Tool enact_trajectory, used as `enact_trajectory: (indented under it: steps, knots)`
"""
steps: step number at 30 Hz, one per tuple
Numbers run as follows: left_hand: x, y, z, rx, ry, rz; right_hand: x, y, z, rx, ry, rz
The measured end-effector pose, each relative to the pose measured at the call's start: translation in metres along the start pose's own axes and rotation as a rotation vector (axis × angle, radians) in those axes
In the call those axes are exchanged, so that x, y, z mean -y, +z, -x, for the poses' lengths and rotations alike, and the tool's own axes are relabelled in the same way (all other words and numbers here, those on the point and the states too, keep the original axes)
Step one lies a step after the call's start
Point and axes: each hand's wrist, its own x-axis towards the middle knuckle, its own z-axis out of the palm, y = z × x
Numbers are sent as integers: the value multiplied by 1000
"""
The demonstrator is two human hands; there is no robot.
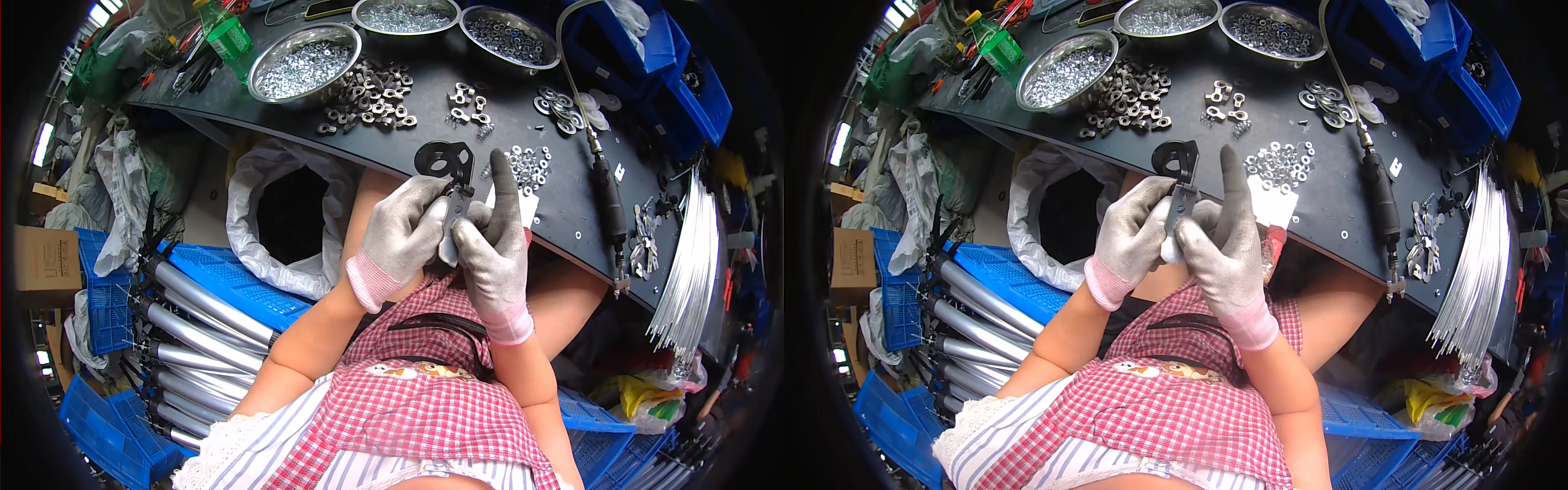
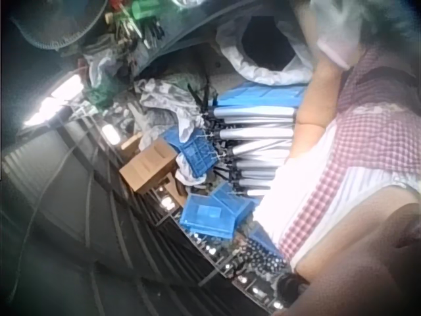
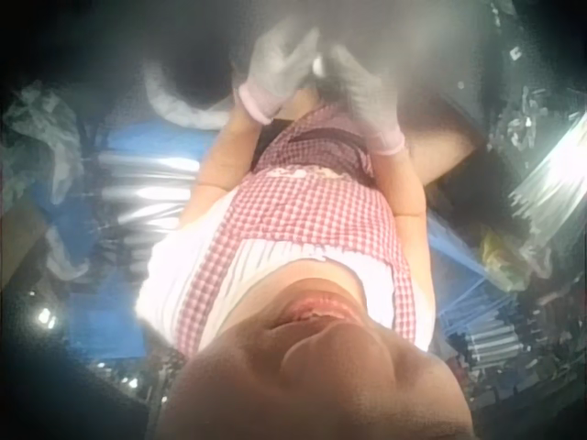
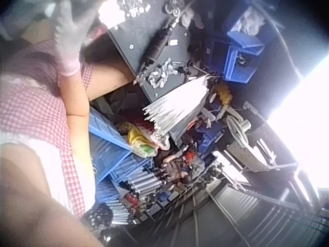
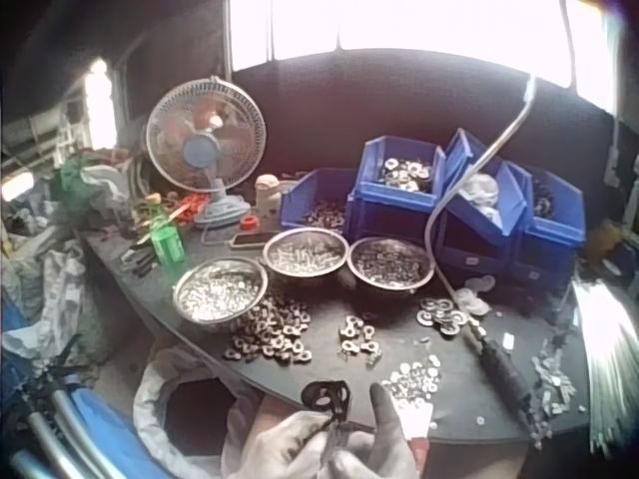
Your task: The person assembles components of a mechanical hardware device by hand, fitting washers, springs, pistons, and metal plates into a metal cylinder, then securing them with a pneumatic screwdriver, pliers, and a manual clamping tool.
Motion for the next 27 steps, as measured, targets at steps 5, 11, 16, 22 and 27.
enact_trajectory:
  steps: [5, 11, 16, 22, 27]
  knots:
    - [-2, -2, 12, 101, 15, -56, 4, 4, 2, -34, -180, 289]
    - [-2, -22, 26, 351, 67, -48, -2, 4, 13, -11, -173, 394]
    - [10, -36, 45, 294, -54, -164, 22, -2, -1, 234, 102, 599]
    - [21, -51, 61, 127, 33, -123, 72, -67, -129, -8, -285, 1140]
    - [20, -58, 60, 123, 141, -136, 49, -116, -197, 352, -288, 1427]
